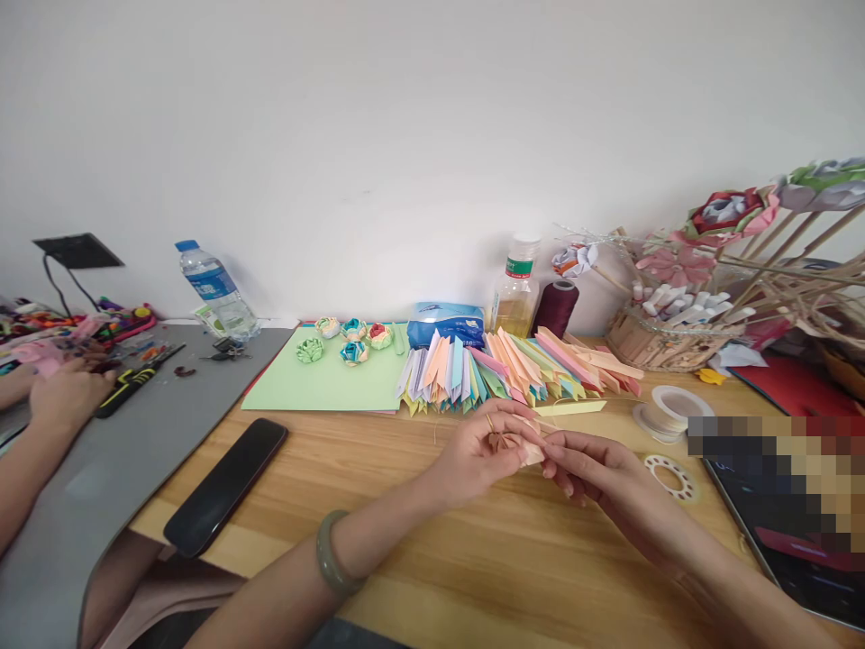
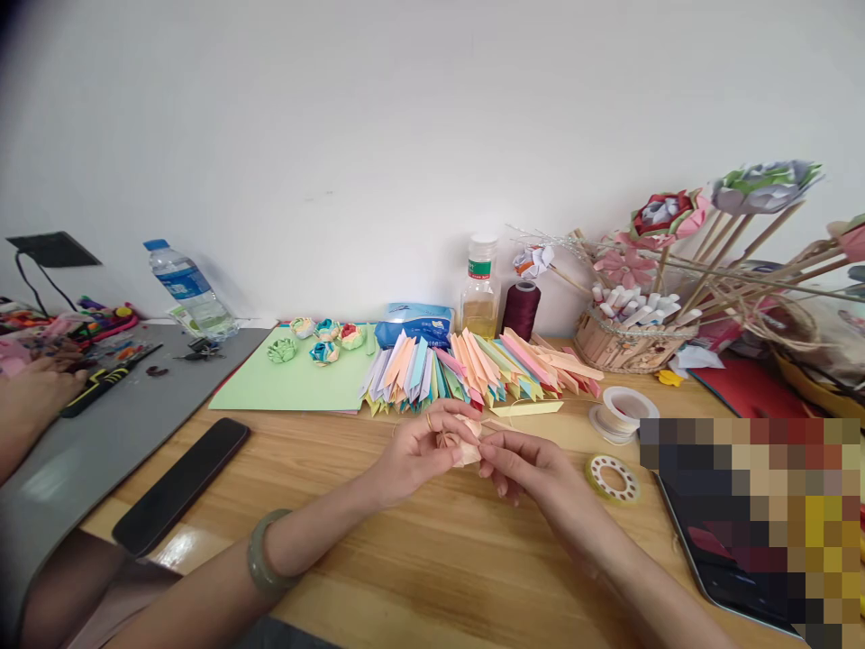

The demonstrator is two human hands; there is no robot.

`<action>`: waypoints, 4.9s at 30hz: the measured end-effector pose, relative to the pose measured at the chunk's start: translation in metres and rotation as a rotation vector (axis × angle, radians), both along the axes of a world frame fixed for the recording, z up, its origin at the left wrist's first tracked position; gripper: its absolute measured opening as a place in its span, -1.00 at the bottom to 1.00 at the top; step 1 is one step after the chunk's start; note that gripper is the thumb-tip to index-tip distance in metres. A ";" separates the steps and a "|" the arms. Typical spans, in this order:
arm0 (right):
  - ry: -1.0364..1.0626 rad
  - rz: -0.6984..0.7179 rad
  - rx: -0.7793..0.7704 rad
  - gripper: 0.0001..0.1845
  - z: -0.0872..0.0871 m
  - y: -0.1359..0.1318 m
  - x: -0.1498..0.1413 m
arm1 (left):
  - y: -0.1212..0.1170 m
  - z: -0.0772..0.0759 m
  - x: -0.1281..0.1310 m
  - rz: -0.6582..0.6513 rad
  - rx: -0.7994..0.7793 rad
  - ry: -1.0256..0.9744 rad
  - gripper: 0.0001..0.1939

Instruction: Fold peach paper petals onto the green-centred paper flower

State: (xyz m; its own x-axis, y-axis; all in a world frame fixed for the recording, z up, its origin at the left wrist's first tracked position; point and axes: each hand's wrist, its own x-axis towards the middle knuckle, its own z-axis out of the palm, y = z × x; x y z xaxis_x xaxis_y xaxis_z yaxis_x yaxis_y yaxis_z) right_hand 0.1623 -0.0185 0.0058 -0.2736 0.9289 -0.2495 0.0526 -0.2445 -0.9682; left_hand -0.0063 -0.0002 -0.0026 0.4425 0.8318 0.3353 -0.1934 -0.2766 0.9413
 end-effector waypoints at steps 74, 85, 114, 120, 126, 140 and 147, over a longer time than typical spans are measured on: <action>0.122 -0.098 -0.091 -0.70 -0.007 0.002 -0.006 | -0.004 -0.006 0.003 0.179 0.030 0.097 -0.96; 0.169 -0.089 -0.107 -0.74 -0.013 0.004 -0.005 | -0.005 -0.008 0.003 0.165 0.066 0.098 -0.95; 0.004 -0.046 0.019 -0.70 -0.008 0.003 -0.004 | -0.006 -0.005 0.003 0.147 0.098 0.148 -0.93; 0.057 -0.057 -0.015 -0.73 -0.007 0.004 -0.004 | -0.005 -0.004 0.003 0.133 0.083 0.154 -0.93; 0.055 -0.034 -0.009 -0.75 -0.011 0.004 -0.003 | -0.005 -0.004 0.003 0.103 0.136 0.162 -0.92; -0.241 -0.013 0.287 -0.73 -0.005 0.002 -0.001 | -0.005 -0.006 0.002 0.063 -0.192 0.090 -0.54; -0.360 -0.029 0.380 -0.74 0.000 -0.002 0.000 | -0.001 -0.008 0.003 -0.041 -0.325 0.076 -0.53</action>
